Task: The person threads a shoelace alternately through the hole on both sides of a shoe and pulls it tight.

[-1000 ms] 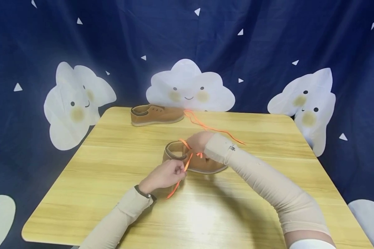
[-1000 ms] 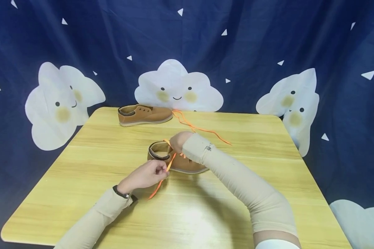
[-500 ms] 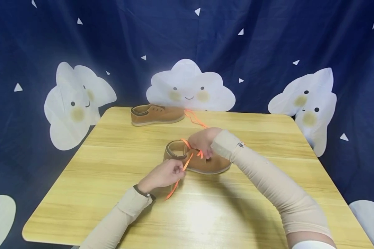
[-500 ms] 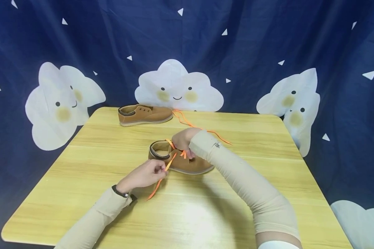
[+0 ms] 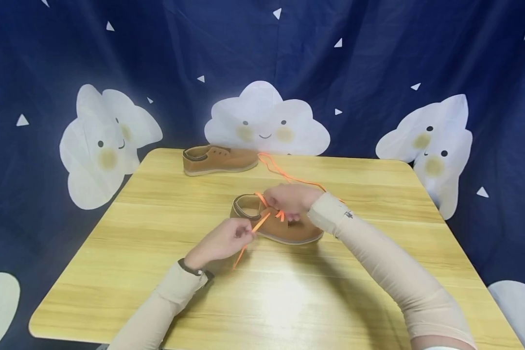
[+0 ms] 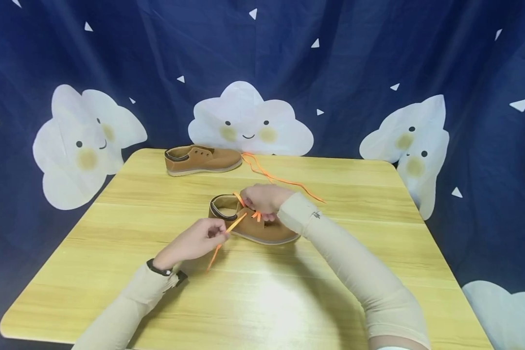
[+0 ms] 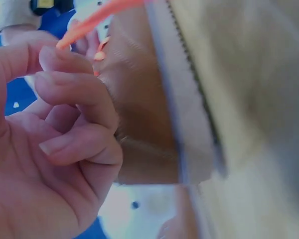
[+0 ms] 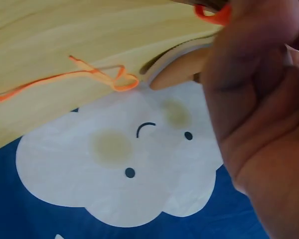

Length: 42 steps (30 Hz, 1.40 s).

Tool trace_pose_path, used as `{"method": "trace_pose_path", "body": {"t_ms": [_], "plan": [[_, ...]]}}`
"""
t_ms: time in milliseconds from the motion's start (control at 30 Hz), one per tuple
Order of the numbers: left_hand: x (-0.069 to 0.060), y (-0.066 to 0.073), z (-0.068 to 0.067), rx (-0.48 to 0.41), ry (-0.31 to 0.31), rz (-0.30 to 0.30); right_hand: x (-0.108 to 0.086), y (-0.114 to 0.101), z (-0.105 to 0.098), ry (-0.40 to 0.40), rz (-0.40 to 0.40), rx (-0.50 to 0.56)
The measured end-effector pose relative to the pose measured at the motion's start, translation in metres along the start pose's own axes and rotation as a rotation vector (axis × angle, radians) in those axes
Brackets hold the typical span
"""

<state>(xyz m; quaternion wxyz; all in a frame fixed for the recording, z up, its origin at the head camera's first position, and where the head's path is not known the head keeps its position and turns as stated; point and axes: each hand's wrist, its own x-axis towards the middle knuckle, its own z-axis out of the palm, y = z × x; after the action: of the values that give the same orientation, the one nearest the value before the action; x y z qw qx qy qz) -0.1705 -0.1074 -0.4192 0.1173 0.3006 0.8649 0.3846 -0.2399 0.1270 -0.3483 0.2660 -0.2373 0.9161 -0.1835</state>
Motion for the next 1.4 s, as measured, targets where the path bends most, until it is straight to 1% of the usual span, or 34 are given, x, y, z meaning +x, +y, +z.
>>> {"method": "trace_pose_path", "body": {"t_ms": [67, 133, 200, 233, 300, 367, 433, 500, 567, 667, 733, 767, 800, 867, 967, 1033, 1067, 1100, 1133, 1200, 1267, 1333, 1400], "plan": [[-0.005, 0.005, -0.003, 0.072, 0.047, 0.006, -0.001, 0.004, 0.003, 0.038, -0.007, 0.06], [-0.008, 0.009, -0.005, 0.166, 0.085, 0.009, -0.001, 0.007, 0.005, 0.058, -0.032, 0.079], [-0.011, 0.011, -0.006, 0.218, 0.086, 0.006, -0.001, 0.01, 0.006, 0.062, -0.073, 0.072], [-0.011, 0.011, -0.006, 0.227, 0.074, -0.002, 0.0, 0.012, 0.006, 0.06, -0.101, 0.048], [-0.01, 0.009, -0.005, 0.224, 0.039, -0.036, 0.002, 0.014, 0.005, 0.056, -0.159, -0.006], [-0.007, 0.005, -0.004, 0.185, 0.006, -0.08, 0.005, 0.015, 0.003, 0.043, -0.202, -0.021], [-0.002, 0.001, -0.001, 0.146, -0.007, -0.107, 0.007, 0.016, 0.001, 0.026, -0.225, -0.021], [0.003, -0.002, 0.003, 0.117, 0.004, -0.099, 0.008, 0.016, -0.001, 0.008, -0.23, -0.021], [0.009, -0.004, 0.009, 0.107, 0.024, -0.08, 0.01, 0.014, -0.002, -0.015, -0.216, 0.002], [0.015, -0.003, 0.016, 0.125, 0.059, -0.08, 0.011, 0.012, -0.002, -0.033, -0.204, 0.003], [0.017, -0.003, 0.019, 0.143, 0.078, -0.084, 0.013, 0.012, -0.001, -0.04, -0.206, 0.008], [0.017, -0.002, 0.019, 0.147, 0.087, -0.083, 0.013, 0.012, -0.001, -0.031, -0.215, 0.004], [0.017, -0.002, 0.019, 0.148, 0.095, -0.082, 0.012, 0.014, -0.001, -0.016, -0.226, 0.011], [0.016, -0.003, 0.017, 0.15, 0.101, -0.078, 0.009, 0.018, -0.001, 0.058, -0.257, 0.028], [0.01, -0.004, 0.008, 0.168, 0.094, -0.082, -0.003, 0.029, -0.004, 0.244, -0.304, 0.041], [0.006, -0.004, 0.0, 0.194, 0.108, -0.097, -0.012, 0.039, -0.005, 0.36, -0.284, 0.046], [0.005, -0.003, -0.005, 0.205, 0.129, -0.104, -0.017, 0.044, -0.004, 0.393, -0.263, 0.056], [0.004, -0.004, -0.01, 0.21, 0.16, -0.105, -0.022, 0.049, -0.003, 0.406, -0.234, 0.063], [0.005, -0.004, -0.015, 0.205, 0.201, -0.119, -0.027, 0.054, 0.0, 0.4, -0.207, 0.074], [0.007, -0.007, -0.025, 0.187, 0.284, -0.161, -0.037, 0.064, 0.007, 0.35, -0.142, 0.082], [0.013, -0.015, -0.034, 0.164, 0.324, -0.199, -0.044, 0.071, 0.017, 0.27, -0.092, 0.057], [0.019, -0.026, -0.039, 0.129, 0.303, -0.23, -0.049, 0.075, 0.028, 0.197, -0.052, 0.032], [0.024, -0.036, -0.04, 0.089, 0.251, -0.231, -0.048, 0.078, 0.039, 0.16, -0.044, 0.02]]}}
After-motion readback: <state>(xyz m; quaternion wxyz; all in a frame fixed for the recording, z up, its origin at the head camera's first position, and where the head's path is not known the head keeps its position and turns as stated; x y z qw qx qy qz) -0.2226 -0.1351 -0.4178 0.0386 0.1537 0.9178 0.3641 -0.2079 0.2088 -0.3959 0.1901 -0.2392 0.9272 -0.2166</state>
